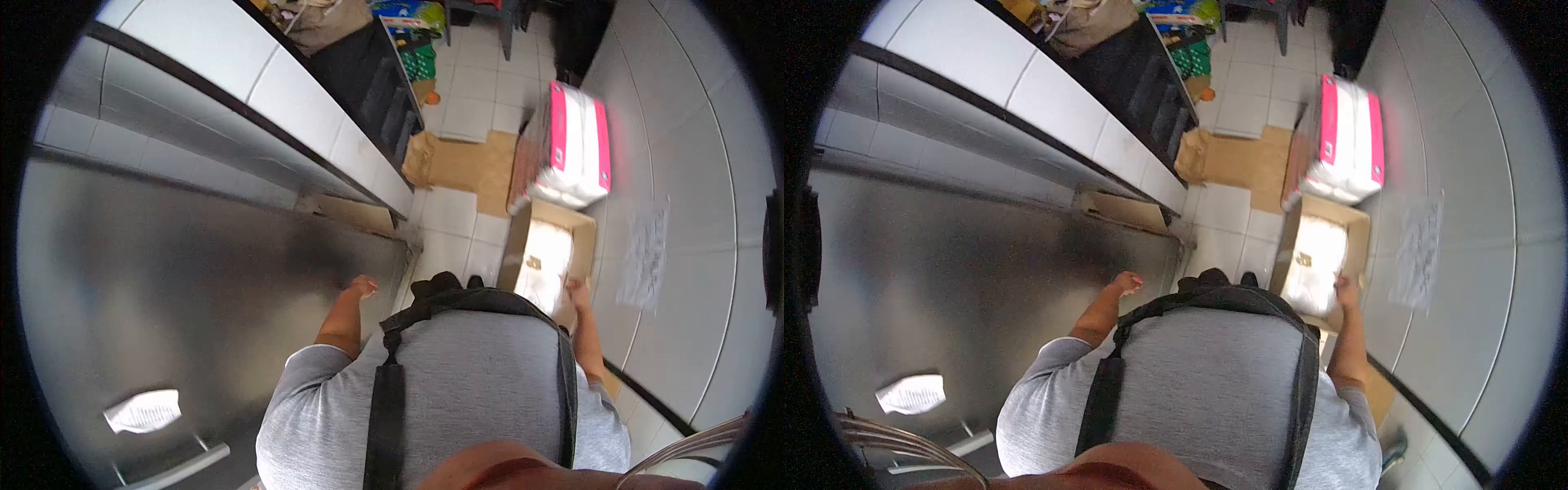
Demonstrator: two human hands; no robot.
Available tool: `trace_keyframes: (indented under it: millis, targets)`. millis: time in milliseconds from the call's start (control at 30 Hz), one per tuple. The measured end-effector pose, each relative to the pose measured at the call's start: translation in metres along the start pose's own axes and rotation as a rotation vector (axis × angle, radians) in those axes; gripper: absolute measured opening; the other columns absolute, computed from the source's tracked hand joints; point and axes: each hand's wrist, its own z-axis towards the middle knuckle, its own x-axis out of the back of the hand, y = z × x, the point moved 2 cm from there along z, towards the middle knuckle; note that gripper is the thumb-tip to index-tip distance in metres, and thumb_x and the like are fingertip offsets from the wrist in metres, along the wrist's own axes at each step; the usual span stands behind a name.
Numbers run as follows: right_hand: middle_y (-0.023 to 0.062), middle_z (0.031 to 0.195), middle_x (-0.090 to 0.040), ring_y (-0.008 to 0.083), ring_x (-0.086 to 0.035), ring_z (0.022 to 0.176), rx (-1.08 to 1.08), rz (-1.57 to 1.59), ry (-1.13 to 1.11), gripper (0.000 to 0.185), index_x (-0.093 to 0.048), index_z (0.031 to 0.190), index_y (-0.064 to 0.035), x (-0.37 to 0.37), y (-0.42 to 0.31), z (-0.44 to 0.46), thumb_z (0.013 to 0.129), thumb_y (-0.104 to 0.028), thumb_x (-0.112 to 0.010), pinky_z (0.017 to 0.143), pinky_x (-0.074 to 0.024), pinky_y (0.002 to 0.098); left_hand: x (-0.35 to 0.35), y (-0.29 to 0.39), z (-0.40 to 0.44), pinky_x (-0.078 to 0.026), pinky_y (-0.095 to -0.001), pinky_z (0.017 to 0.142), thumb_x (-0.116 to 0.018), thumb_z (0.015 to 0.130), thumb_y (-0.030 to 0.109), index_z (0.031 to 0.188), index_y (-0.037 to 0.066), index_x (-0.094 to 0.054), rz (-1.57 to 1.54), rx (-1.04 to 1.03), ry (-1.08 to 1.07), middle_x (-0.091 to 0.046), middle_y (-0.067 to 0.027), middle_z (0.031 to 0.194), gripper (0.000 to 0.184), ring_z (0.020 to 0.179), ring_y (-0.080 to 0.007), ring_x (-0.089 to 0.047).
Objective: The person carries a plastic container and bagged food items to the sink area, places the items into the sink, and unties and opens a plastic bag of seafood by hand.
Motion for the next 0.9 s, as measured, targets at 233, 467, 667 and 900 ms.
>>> trace_keyframes:
  millis: [233, 467, 667, 900]
  targets:
    - [0.0069, 0.106, -0.065, 0.0154, -0.059, 0.097, 0.097, 0.562, -0.041, 0.027, -0.058, 0.121, 0.0005, 0.1, -0.293, 0.195, 0.095, -0.006, -0.053, 0.085, -0.0477, 0.0279, 0.095, 0.087, 0.133, -0.053, -0.0383, 0.083, -0.071, 0.082, 0.023, 0.103, 0.01, -0.071, -0.201, -0.266, 0.0, -0.071, -0.0097, 0.103, 0.025, 0.095, -0.0273, -0.067]
    - [0.017, 0.092, -0.064, 0.0283, -0.063, 0.077, -0.099, 0.208, -0.128, 0.03, -0.057, 0.119, -0.0026, 0.07, -0.205, 0.215, 0.093, -0.018, -0.056, 0.072, -0.0526, 0.0419, 0.223, 0.297, 0.165, -0.052, -0.0417, 0.083, -0.057, 0.091, 0.025, 0.104, 0.007, -0.068, 0.296, -0.82, 0.373, -0.07, -0.0134, 0.103, 0.025, 0.091, -0.0326, -0.066]
    - [0.0164, 0.1, -0.064, 0.0285, -0.066, 0.076, -0.441, 0.529, -0.395, 0.036, -0.051, 0.126, -0.0048, 0.139, -0.233, 0.248, 0.093, -0.018, -0.058, 0.069, -0.0557, 0.0432, 0.345, 0.437, 0.167, -0.053, -0.0326, 0.08, -0.063, 0.086, 0.002, 0.11, 0.004, -0.065, -0.364, -0.934, 0.662, -0.07, -0.0126, 0.096, 0.024, 0.088, -0.0211, -0.066]
    - [0.0157, 0.109, -0.064, 0.0288, -0.069, 0.076, -0.356, 0.516, -0.624, 0.045, -0.044, 0.134, -0.0073, 0.23, -0.298, 0.426, 0.093, -0.018, -0.06, 0.067, -0.0593, 0.0447, 0.435, 0.478, 0.214, -0.052, -0.0293, 0.08, -0.061, 0.091, 0.001, 0.11, 0.004, -0.067, -0.523, -0.862, 0.756, -0.07, -0.0058, 0.098, 0.02, 0.089, -0.0135, -0.064]
